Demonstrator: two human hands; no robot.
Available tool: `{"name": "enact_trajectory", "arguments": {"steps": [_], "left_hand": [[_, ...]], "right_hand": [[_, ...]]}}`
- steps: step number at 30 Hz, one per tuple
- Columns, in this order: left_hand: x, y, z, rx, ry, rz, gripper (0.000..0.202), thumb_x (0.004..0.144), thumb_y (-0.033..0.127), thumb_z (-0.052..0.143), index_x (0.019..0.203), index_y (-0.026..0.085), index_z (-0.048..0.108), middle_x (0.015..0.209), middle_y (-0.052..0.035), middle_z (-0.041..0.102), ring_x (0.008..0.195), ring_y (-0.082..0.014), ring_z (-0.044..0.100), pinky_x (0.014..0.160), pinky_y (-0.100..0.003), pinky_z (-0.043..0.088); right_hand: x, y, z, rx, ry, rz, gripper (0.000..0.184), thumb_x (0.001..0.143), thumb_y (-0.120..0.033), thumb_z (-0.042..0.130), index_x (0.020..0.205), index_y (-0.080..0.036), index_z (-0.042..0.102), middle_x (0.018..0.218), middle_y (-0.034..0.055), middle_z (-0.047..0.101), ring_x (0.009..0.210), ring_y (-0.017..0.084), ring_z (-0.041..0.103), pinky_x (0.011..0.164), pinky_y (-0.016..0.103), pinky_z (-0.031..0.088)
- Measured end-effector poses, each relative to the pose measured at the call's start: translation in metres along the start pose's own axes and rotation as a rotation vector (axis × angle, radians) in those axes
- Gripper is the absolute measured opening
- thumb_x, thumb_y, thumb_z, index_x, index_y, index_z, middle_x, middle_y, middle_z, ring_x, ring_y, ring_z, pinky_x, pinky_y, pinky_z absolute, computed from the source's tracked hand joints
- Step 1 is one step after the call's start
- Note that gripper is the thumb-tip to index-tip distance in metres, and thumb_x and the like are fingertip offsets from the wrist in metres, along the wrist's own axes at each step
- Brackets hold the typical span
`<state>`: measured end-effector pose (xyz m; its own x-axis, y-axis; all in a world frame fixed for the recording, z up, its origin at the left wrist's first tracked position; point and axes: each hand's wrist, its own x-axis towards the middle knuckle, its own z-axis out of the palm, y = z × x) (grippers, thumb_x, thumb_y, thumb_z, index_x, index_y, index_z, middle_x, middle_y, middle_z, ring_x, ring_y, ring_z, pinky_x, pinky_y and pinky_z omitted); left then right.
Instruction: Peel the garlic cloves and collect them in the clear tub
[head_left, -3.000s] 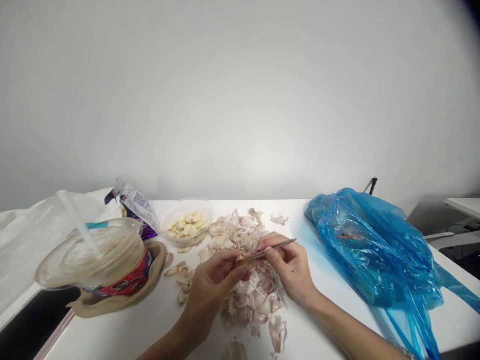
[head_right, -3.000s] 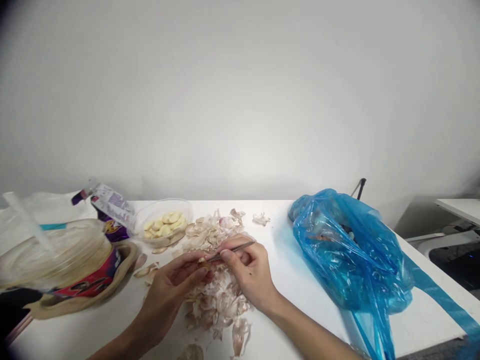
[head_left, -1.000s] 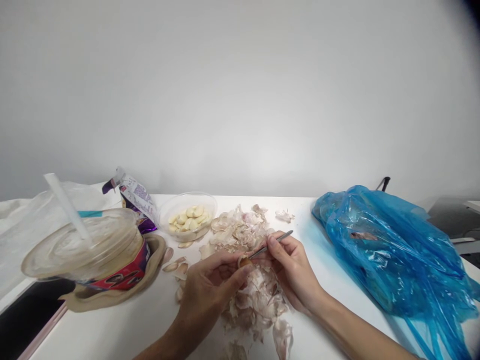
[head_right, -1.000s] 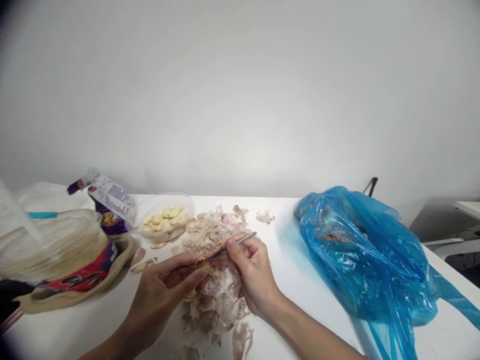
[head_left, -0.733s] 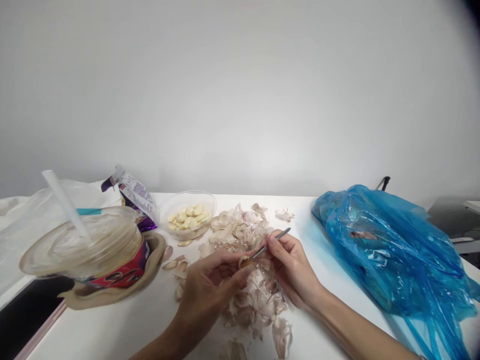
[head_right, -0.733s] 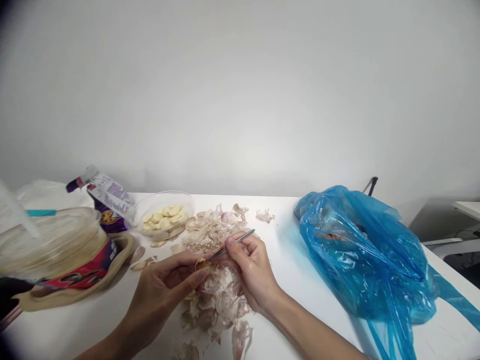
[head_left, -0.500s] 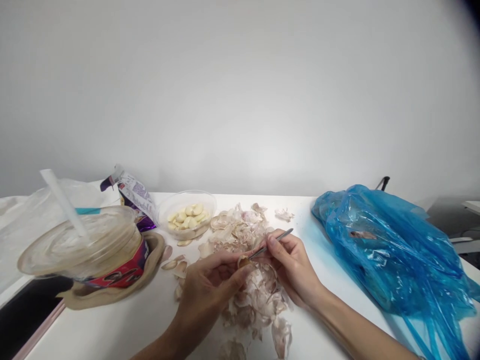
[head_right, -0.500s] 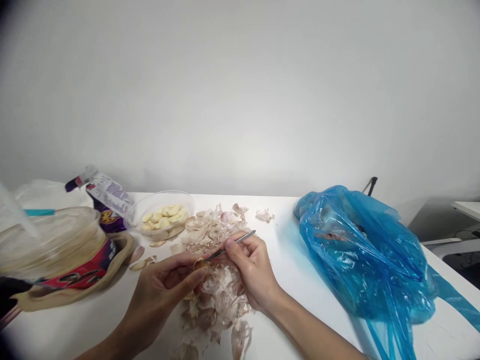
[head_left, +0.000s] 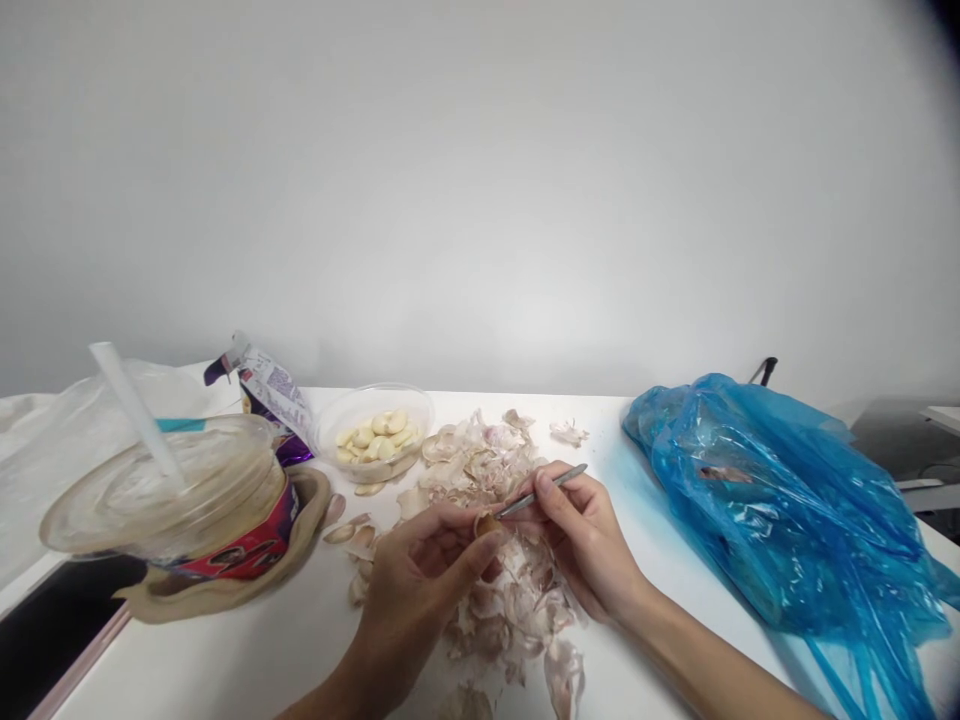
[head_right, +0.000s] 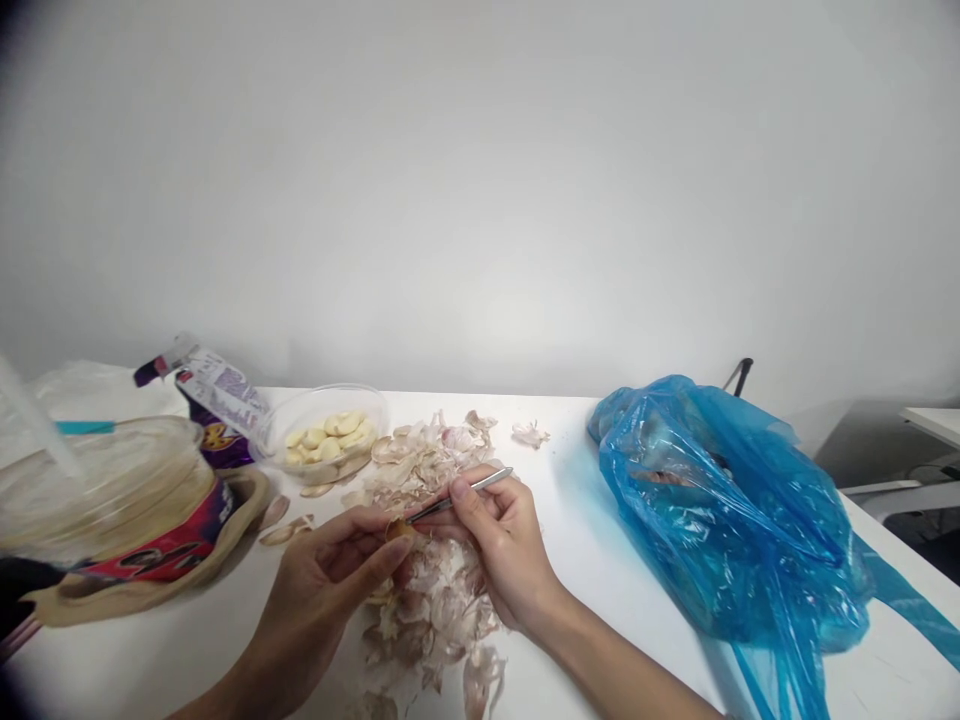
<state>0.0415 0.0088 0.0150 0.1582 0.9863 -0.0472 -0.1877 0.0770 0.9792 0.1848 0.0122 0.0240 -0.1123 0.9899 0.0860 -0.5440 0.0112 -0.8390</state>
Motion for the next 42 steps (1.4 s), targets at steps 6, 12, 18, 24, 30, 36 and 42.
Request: {"name": "enact_trajectory", "arguments": {"steps": [6, 12, 18, 24, 30, 36, 42], "left_hand": [[-0.0019, 0.006, 0.0055, -0.021, 0.048, 0.022, 0.013, 0.062, 0.022, 0.07, 0.071, 0.015, 0.066, 0.054, 0.0023, 0.061, 0.05, -0.0103, 0.054, 0.045, -0.018, 0.044], [-0.0004, 0.0067, 0.004, -0.001, 0.046, 0.034, 0.012, 0.061, 0.022, 0.07, 0.069, 0.015, 0.066, 0.056, 0.0019, 0.062, 0.05, -0.0102, 0.055, 0.045, -0.018, 0.045], [-0.0012, 0.0084, 0.0052, 0.015, 0.058, 0.041, 0.013, 0.059, 0.023, 0.071, 0.066, 0.014, 0.064, 0.054, 0.0017, 0.061, 0.047, -0.0112, 0.054, 0.044, -0.02, 0.046], [-0.0028, 0.0097, 0.007, 0.011, 0.056, 0.041, 0.011, 0.058, 0.022, 0.071, 0.064, 0.015, 0.065, 0.049, 0.0025, 0.06, 0.044, -0.0107, 0.053, 0.042, -0.02, 0.046], [-0.0018, 0.0085, 0.0048, 0.047, 0.055, 0.031, 0.01, 0.058, 0.019, 0.072, 0.064, 0.015, 0.065, 0.051, 0.0021, 0.061, 0.046, -0.01, 0.055, 0.043, -0.017, 0.045], [-0.0031, 0.0077, 0.0052, 0.048, 0.019, 0.061, 0.01, 0.06, 0.019, 0.071, 0.066, 0.015, 0.065, 0.052, 0.0015, 0.06, 0.046, -0.01, 0.054, 0.044, -0.018, 0.046], [-0.0015, 0.0051, 0.0058, -0.025, 0.026, 0.063, 0.012, 0.061, 0.021, 0.071, 0.068, 0.014, 0.064, 0.05, 0.0026, 0.059, 0.046, -0.0097, 0.053, 0.043, -0.018, 0.044]], "right_hand": [[-0.0007, -0.0019, 0.0011, 0.0, 0.016, 0.016, 0.019, 0.076, -0.035, 0.062, 0.071, -0.018, 0.054, 0.066, 0.0023, 0.066, 0.073, 0.021, 0.066, 0.062, 0.031, 0.051], [-0.0011, -0.0029, 0.0008, -0.01, 0.017, 0.003, 0.018, 0.077, -0.033, 0.062, 0.072, -0.018, 0.053, 0.071, 0.0032, 0.066, 0.074, 0.021, 0.066, 0.06, 0.03, 0.051], [-0.0002, -0.0026, -0.0009, -0.019, -0.002, 0.013, 0.02, 0.075, -0.034, 0.063, 0.071, -0.018, 0.053, 0.068, 0.0032, 0.067, 0.074, 0.021, 0.066, 0.061, 0.03, 0.051], [-0.0004, -0.0038, -0.0016, 0.011, -0.019, 0.029, 0.02, 0.075, -0.034, 0.064, 0.069, -0.017, 0.054, 0.067, 0.0031, 0.067, 0.072, 0.021, 0.066, 0.062, 0.031, 0.051], [0.0003, -0.0029, -0.0016, 0.027, -0.018, 0.044, 0.02, 0.075, -0.033, 0.064, 0.07, -0.016, 0.055, 0.062, 0.0034, 0.066, 0.069, 0.02, 0.066, 0.062, 0.031, 0.051], [0.0021, -0.0004, -0.0039, 0.002, 0.016, 0.042, 0.02, 0.075, -0.032, 0.065, 0.07, -0.015, 0.056, 0.061, 0.0023, 0.064, 0.063, 0.019, 0.065, 0.057, 0.027, 0.05], [0.0036, 0.0028, -0.004, 0.042, 0.003, 0.053, 0.017, 0.08, -0.027, 0.06, 0.071, -0.013, 0.054, 0.066, 0.0041, 0.065, 0.066, 0.016, 0.065, 0.06, 0.023, 0.05]]}}
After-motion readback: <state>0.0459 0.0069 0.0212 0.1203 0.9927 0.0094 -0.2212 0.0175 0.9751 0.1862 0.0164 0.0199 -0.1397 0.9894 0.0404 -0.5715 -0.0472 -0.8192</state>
